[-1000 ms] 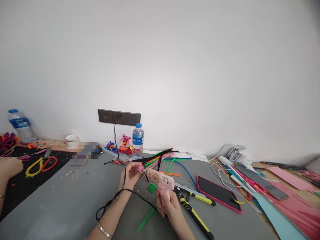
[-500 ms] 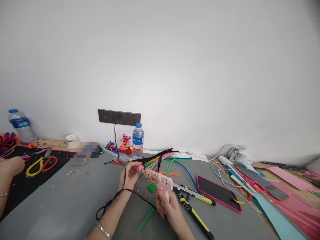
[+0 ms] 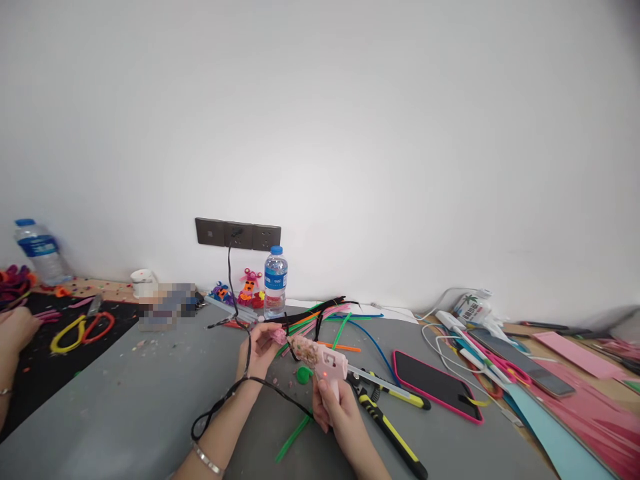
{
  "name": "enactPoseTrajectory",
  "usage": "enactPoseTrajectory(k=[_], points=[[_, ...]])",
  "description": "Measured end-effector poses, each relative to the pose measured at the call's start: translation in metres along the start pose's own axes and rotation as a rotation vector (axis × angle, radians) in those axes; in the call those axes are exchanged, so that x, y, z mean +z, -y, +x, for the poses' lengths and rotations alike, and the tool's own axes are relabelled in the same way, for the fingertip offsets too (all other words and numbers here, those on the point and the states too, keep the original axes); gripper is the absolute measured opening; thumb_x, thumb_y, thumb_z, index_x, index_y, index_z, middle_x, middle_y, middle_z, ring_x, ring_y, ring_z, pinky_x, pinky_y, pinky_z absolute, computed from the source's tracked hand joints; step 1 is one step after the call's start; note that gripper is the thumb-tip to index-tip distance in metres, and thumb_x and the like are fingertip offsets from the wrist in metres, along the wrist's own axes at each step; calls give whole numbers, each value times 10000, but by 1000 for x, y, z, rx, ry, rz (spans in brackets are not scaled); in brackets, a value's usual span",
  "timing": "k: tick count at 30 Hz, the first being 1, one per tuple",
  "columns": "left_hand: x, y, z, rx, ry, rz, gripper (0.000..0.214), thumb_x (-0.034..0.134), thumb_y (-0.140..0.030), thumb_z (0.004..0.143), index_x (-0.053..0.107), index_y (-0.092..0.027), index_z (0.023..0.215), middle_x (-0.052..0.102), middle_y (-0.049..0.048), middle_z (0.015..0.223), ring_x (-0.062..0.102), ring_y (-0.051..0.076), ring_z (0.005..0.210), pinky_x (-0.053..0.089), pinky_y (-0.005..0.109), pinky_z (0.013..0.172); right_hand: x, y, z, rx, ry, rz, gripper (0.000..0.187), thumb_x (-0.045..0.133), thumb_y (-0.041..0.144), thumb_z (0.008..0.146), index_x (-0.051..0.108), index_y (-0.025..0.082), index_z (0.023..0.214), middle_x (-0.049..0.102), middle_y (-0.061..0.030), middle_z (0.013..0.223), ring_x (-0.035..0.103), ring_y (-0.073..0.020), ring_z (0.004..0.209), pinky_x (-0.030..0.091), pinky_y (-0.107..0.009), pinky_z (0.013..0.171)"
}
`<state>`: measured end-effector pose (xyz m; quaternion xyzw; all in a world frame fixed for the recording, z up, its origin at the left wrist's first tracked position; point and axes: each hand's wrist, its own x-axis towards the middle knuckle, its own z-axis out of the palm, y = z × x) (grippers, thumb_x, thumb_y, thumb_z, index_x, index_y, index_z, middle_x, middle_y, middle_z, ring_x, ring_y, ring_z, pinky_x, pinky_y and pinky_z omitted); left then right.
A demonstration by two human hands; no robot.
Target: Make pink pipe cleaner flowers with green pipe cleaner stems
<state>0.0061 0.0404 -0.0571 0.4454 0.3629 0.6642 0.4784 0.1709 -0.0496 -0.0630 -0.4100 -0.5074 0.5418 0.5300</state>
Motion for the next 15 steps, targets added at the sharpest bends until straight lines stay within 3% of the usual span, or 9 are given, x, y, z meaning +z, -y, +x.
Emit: enactPoseTrajectory(k=[15], points=[[0,-4,-1,-55,-18,-4,284,859,-167,482,730,-171,735,754,78,840,681,232,790,546,304,684,3,6,-4,20,12,-54,570,523,714,785,400,213,541,325,79,415,280,-57,359,229,-215,382]])
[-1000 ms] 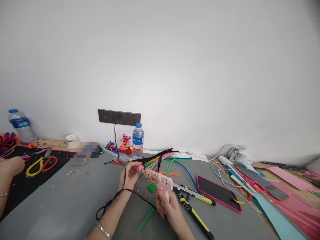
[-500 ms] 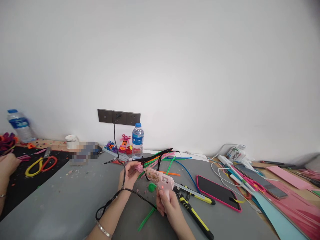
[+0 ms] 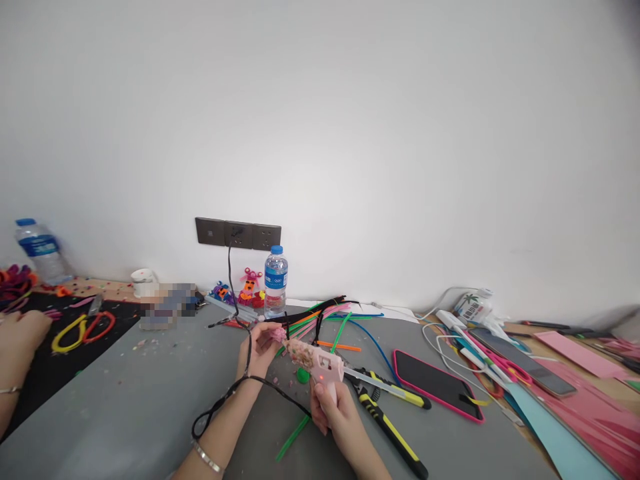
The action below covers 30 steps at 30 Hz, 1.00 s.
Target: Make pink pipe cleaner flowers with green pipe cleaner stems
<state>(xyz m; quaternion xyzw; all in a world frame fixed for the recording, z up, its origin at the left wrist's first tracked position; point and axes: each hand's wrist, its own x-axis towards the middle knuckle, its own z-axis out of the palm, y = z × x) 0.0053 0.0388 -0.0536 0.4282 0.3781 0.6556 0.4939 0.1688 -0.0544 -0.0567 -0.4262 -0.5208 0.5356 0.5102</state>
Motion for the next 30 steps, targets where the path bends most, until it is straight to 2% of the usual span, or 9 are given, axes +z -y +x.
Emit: enactPoseTrajectory(k=[7,13,15,18,22,30], points=[[2,0,1,13,-13,-6,269,860,-176,487,735,-171,726,758,67,799,694,222,770,559,293,694,-4,-5,4,-29,2,-5,584,503,698,812,410,201,518,326,75,405,280,-52,355,220,-205,373],[5,-5,-2,6,25,35,250,850,-224,526,747,-167,746,773,90,843,709,244,786,565,313,713,-5,-8,5,-52,-51,120,542,539,708,785,503,183,653,328,98,411,250,-49,333,210,-197,351],[8,-5,-4,11,26,38,261,841,-251,545,749,-159,771,777,102,859,712,260,805,566,332,738,-5,-5,5,-58,-44,119,544,533,696,799,488,184,622,334,90,423,258,-48,340,217,-199,359],[11,-2,-7,38,-3,19,266,828,-277,569,742,-158,791,783,107,874,717,276,827,569,353,752,-5,-3,5,-85,-66,170,546,524,687,810,458,191,592,334,87,430,257,-44,333,204,-203,359],[12,4,-8,38,18,7,274,839,-283,569,727,-164,790,789,111,887,725,278,824,573,351,741,-5,-6,4,-103,-72,246,506,517,672,825,527,181,704,339,94,435,242,-46,332,201,-202,361],[11,10,-8,41,72,53,284,828,-371,588,741,-169,767,786,133,927,723,280,847,561,364,778,-6,-13,6,-118,-69,216,503,529,657,825,525,176,681,332,98,427,231,-38,322,186,-200,354]])
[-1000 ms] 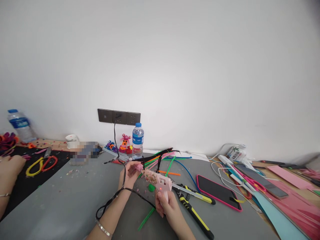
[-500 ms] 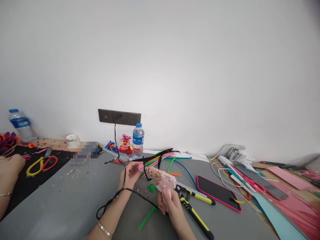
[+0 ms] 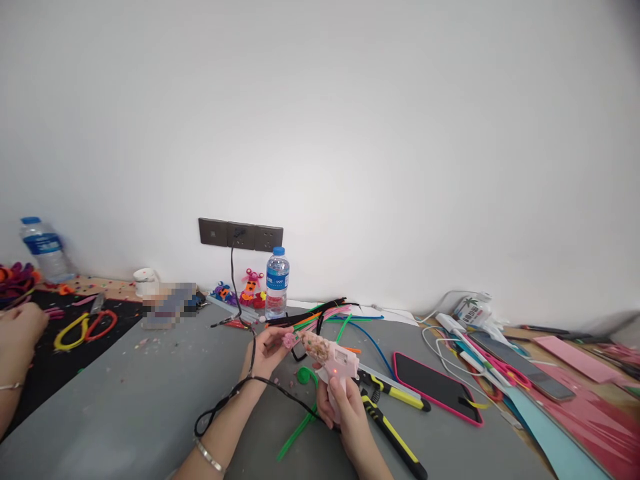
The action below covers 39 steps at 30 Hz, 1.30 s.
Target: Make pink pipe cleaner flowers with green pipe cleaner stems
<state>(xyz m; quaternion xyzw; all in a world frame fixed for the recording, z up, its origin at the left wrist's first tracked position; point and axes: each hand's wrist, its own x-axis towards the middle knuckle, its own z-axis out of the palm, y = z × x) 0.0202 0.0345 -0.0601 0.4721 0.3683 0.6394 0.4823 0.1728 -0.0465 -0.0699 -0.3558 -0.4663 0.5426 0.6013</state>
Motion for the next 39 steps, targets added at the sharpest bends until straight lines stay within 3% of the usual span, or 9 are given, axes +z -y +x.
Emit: enactPoseTrajectory(k=[5,10,18,27,39], points=[[-4,4,2,18,-1,9,317,840,-384,569,751,-172,786,767,125,959,710,251,791,567,334,714,-2,0,-1,28,14,-11,483,527,646,835,561,164,844,347,108,424,242,-48,318,197,-196,348],[-6,4,3,3,-1,16,315,829,-379,581,761,-170,807,767,116,927,699,242,774,560,298,640,-1,-1,-2,31,21,-28,485,524,648,834,529,173,737,334,108,408,229,-42,308,194,-194,338],[-7,9,4,19,0,21,342,826,-409,578,761,-169,813,767,109,921,695,246,821,555,315,721,-1,-3,-2,31,5,-38,487,514,642,842,492,188,668,322,109,404,224,-40,303,189,-186,323],[-9,7,5,16,9,45,322,825,-384,589,754,-173,822,766,110,931,699,244,807,550,314,709,-1,-5,-2,32,-12,-81,497,522,643,835,458,196,628,325,108,391,240,-40,303,203,-184,329],[-17,3,9,21,24,17,251,822,-285,596,759,-172,811,763,104,962,701,253,864,550,319,746,-2,-1,-1,29,-14,-57,467,533,626,842,533,168,754,343,113,411,242,-37,313,212,-175,333]])
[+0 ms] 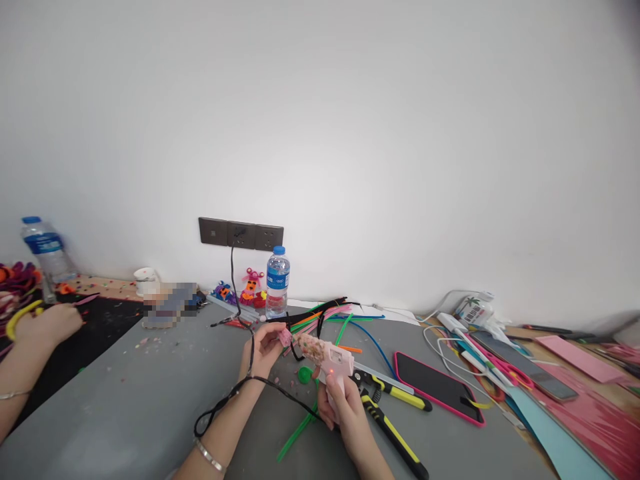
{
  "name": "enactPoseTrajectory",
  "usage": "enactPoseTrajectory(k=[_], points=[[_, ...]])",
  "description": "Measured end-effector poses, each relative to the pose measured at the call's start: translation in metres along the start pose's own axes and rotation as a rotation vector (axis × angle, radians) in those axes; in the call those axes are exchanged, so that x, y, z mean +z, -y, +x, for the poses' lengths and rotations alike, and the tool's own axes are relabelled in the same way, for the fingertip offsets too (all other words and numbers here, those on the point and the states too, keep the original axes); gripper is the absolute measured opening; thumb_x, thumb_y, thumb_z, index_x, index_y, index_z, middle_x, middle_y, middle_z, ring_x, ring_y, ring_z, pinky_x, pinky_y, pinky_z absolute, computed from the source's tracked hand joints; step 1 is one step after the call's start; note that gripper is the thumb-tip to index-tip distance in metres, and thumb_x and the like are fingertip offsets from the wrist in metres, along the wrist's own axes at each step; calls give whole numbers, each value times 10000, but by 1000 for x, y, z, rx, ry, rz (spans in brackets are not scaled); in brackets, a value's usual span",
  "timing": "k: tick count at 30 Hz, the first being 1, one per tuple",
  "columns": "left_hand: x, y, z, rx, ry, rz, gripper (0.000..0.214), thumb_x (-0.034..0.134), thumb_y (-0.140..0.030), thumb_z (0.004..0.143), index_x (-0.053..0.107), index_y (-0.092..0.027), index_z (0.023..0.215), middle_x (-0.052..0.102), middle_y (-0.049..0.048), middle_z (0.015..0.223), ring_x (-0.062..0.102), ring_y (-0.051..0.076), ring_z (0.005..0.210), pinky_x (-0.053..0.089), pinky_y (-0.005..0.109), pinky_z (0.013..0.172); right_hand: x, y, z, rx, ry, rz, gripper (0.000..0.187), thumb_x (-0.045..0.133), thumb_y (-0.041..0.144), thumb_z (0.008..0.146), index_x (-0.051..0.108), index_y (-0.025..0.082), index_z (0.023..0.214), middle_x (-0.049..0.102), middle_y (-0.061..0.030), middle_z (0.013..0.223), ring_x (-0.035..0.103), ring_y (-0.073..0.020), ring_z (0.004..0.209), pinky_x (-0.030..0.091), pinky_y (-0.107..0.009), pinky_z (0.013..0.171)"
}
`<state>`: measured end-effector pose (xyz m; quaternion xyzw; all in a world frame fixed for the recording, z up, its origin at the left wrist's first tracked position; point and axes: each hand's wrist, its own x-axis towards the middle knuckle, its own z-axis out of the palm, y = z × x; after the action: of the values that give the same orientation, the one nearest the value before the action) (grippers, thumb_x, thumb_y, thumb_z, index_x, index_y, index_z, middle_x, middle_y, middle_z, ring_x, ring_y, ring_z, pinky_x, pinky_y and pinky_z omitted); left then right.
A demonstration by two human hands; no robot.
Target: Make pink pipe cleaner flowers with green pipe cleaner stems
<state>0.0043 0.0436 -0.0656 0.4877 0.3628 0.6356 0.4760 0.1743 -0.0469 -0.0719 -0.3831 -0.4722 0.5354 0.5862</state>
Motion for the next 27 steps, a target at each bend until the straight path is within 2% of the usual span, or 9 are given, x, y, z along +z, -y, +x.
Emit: enactPoseTrajectory(k=[7,15,18,23,27], points=[[1,0,0,-16,-7,-41,246,829,-253,584,761,-172,807,771,97,923,706,247,840,559,329,754,3,8,-2,24,5,2,484,531,648,832,543,164,806,348,114,420,243,-41,324,225,-177,340],[8,-12,-3,-3,-47,8,251,818,-249,572,756,-159,797,767,94,859,691,232,772,555,315,711,6,17,-3,53,12,-42,528,540,685,802,459,189,639,341,102,419,255,-33,332,212,-180,353],[9,-13,-3,-35,-59,23,252,820,-242,548,739,-153,769,760,89,838,683,232,764,555,326,710,4,14,-3,47,10,-40,517,549,677,801,499,176,684,346,103,421,258,-36,331,208,-181,354],[10,-7,-5,-49,-113,36,251,801,-241,573,705,-163,791,737,63,817,668,213,749,547,317,701,3,15,0,-48,-50,87,478,524,639,841,566,168,913,341,113,436,245,-52,335,219,-190,366],[10,-10,-5,-72,-98,54,286,820,-276,556,713,-166,797,742,63,804,662,202,691,538,296,637,16,33,5,-128,-44,182,474,453,654,854,517,203,726,349,86,430,248,-73,335,226,-211,357]])
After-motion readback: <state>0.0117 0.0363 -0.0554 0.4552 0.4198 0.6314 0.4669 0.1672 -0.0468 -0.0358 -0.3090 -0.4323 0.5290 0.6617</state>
